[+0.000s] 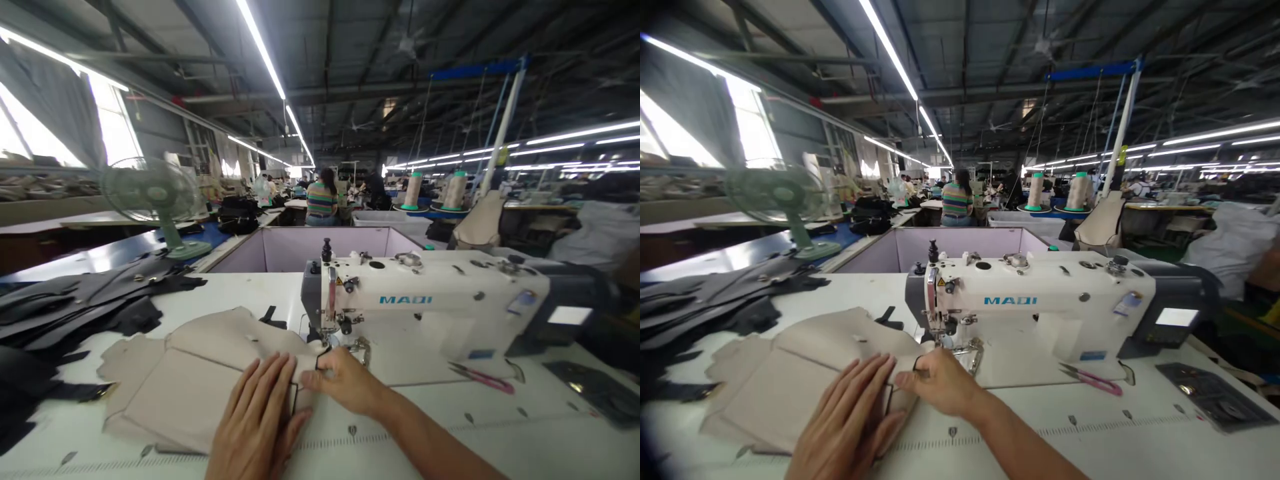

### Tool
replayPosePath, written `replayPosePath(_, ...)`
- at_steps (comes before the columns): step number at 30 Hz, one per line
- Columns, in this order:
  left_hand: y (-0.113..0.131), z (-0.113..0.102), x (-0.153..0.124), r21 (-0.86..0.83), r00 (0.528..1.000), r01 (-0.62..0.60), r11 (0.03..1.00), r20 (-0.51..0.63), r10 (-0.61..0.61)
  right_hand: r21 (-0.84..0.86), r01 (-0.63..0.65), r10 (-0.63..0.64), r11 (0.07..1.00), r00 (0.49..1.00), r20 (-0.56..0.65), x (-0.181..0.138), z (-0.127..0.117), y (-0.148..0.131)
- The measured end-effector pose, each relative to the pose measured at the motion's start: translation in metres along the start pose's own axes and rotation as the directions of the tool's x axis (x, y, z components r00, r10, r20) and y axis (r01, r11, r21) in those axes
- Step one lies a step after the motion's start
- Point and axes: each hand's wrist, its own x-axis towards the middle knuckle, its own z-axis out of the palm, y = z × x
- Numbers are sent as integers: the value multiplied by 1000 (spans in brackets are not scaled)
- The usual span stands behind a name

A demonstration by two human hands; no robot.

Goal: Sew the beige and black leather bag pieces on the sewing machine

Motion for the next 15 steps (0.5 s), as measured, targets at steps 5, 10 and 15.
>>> replayPosePath(5,5,8,6,-11,993,107,994,-50,-108,47,13,-9,999,996,-87,0,14,-2)
replayPosePath(10,9,14,-7,-172,986,167,971,23,-165,-105,-25,4,994,979,-202,-4,22,2)
replayPosePath(15,-1,9,-1,-239,994,103,966,2,-106,-239,-17,-76,971,924,-374,-31,33,4)
